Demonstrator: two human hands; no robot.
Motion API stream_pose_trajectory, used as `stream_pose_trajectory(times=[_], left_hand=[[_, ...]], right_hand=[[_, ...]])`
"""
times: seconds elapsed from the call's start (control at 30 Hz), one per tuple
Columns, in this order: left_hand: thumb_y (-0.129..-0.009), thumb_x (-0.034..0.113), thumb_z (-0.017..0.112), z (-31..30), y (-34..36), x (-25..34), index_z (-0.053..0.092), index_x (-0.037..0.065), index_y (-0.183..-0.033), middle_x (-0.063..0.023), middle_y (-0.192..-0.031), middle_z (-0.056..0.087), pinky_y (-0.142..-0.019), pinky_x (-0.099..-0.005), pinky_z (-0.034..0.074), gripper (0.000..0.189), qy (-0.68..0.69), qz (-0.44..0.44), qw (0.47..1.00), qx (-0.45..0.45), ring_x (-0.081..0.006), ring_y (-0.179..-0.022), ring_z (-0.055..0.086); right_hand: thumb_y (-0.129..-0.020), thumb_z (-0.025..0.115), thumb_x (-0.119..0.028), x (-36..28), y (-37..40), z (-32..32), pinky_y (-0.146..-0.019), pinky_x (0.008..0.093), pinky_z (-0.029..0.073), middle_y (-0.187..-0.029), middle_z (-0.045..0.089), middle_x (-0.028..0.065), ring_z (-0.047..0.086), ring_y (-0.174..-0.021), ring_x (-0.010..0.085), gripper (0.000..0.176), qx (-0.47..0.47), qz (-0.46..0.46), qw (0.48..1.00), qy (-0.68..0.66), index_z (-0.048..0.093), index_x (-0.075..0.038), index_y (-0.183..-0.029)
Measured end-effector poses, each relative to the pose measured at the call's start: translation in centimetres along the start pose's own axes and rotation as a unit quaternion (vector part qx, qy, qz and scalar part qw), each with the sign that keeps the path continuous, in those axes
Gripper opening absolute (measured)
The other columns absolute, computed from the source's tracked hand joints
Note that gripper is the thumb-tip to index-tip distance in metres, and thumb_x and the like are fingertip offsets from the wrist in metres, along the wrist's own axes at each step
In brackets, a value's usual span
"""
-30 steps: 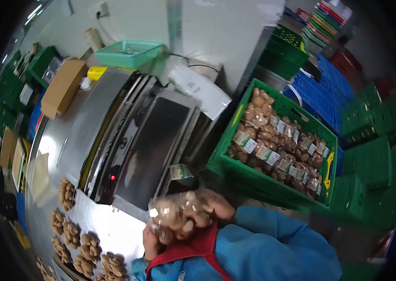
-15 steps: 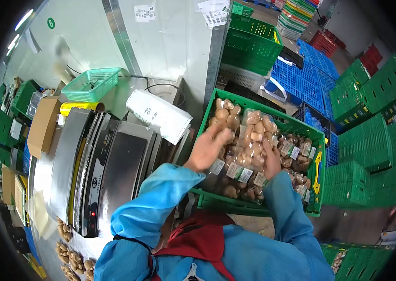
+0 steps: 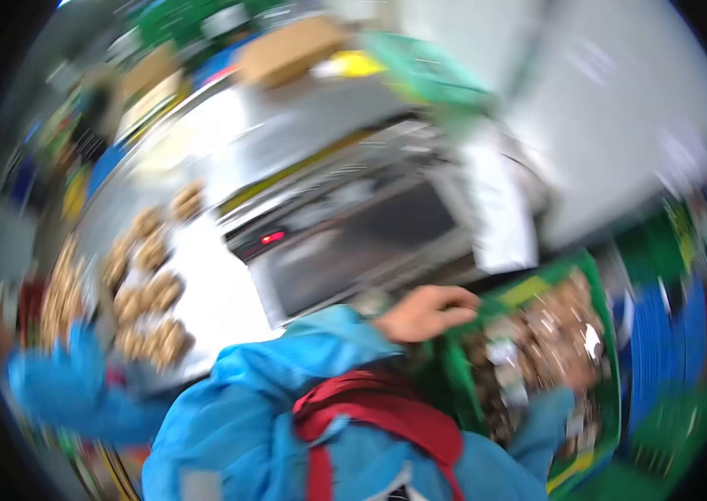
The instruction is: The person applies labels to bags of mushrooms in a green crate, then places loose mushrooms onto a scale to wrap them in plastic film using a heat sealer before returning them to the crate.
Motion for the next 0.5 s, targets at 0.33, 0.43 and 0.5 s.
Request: stream_pose_trajectory(times=[0.33,0.43,0.5], left_hand=[[-0.088,0.011,0.057,-21.8,33.1,-9.0,0.060,-0.002,-0.106,-0.0048,-0.096,0.064,-0.086,-0.0247,0.044,0.022,0.108,0.041,0.722,0.682,-0.0120,-0.091,0.057],[-0.091,0.013,0.054,-27.4,47.9,-11.2,0.058,-0.003,-0.109,-0.0059,-0.101,0.061,-0.085,-0.0270,0.043,0.024,0.123,0.014,0.553,0.824,-0.0125,-0.097,0.054],[-0.090,0.017,0.055,-31.5,54.4,-13.0,0.051,-0.006,-0.119,-0.0149,-0.114,0.058,-0.089,-0.0305,0.043,0.037,0.030,-0.017,0.521,0.853,-0.0193,-0.105,0.054]], right_hand=[[-0.093,0.048,-0.019,-15.0,20.7,-51.9,-0.076,0.0298,0.048,-0.104,0.062,0.0172,0.061,-0.087,0.0196,0.034,0.007,-0.461,0.430,-0.776,0.052,0.004,-0.117],[-0.091,0.051,-0.013,-26.6,35.4,-60.8,-0.077,0.0306,0.051,-0.096,0.064,0.0178,0.064,-0.086,0.0231,0.031,-0.303,-0.613,0.380,-0.623,0.053,0.009,-0.113],[-0.089,0.055,-0.011,-35.6,40.8,-63.2,-0.082,0.0305,0.049,-0.105,0.062,0.0185,0.063,-0.093,0.0228,0.038,-0.395,-0.630,0.358,-0.565,0.049,0.011,-0.119]])
Point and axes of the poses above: each hand's wrist, its own y-axis away from the middle knuckle, its own z-axis out of the palm, x = y × z, the point moved 4 cm from there along -y, towards the middle knuckle
